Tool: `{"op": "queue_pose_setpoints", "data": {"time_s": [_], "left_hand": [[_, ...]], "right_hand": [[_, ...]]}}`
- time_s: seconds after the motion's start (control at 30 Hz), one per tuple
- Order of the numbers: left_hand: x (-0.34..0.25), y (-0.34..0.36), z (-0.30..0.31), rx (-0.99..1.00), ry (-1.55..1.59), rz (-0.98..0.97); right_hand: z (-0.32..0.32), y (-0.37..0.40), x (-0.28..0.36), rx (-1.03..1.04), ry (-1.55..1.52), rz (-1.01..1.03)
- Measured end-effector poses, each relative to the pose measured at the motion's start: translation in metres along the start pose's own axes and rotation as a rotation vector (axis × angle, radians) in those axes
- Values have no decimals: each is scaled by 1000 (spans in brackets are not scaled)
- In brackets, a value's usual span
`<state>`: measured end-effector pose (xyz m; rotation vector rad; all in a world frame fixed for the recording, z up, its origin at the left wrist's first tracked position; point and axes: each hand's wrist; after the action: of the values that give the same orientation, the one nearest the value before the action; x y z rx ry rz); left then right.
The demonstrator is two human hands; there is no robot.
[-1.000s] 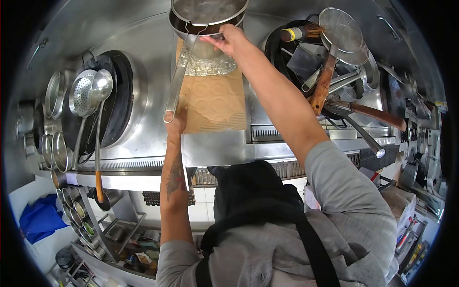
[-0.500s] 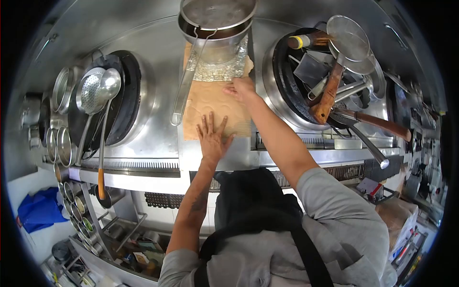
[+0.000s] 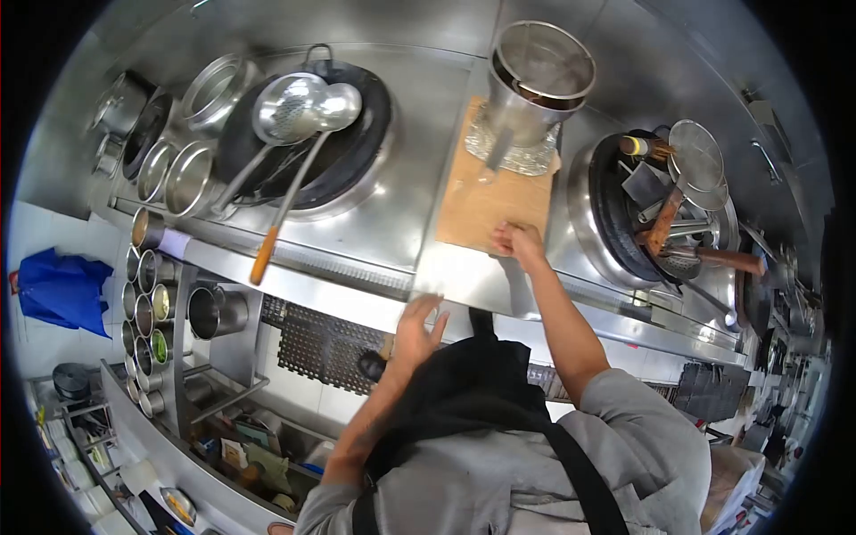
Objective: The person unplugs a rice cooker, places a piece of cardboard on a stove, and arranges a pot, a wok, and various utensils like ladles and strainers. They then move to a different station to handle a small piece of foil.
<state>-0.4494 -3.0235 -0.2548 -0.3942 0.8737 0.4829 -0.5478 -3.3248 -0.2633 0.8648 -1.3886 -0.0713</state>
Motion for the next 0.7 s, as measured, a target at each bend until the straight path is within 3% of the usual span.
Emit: {"op": "queue_pose_setpoints", "data": {"time_s": [0.1, 0.17, 0.27, 0.3, 0.33, 0.4, 0.47, 0.5, 0.57, 0.63, 0.67, 0.7], "left_hand": [[39, 78, 78, -69, -58, 52], [71, 129, 124, -97, 146, 410], [134, 179, 197, -183, 127, 428], [130, 181, 230, -187, 253, 557], [163, 183, 241, -310, 274, 417], [156, 149, 297, -207, 159, 441], [170, 100, 319, -248, 214, 248], [164, 77, 333, -254, 194, 208], [143, 25, 353, -265, 125, 111], [141, -20, 378, -282, 59, 66], [143, -40, 391, -281, 44, 83], [150, -59, 403, -277, 30, 99]], "right_hand": [[-43, 57, -30, 7, 98, -14], [-79, 88, -52, 68, 169, -44], [-160, 127, -82, 248, 162, -125], [-197, 134, -83, 326, 211, -126], [-239, 139, -80, 411, 262, -125], [-319, 154, -61, 516, 162, -107], [-388, 142, -52, 594, -177, -169], [-412, 145, -43, 627, -172, -184], [-446, 154, -4, 784, -808, -218], [-456, 120, 2, 926, -1159, -239], [-447, 138, 28, 680, -1054, -296], [-435, 151, 29, 496, -669, -53]]}}
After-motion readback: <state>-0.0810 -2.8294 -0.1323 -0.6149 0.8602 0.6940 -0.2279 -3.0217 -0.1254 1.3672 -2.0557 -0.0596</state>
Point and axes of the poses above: each hand's wrist, its own y-axis away from the middle knuckle, its own z-axis out of the back of the hand, x = y × z, and after that the axes turned 3 degrees about -y, right-handed
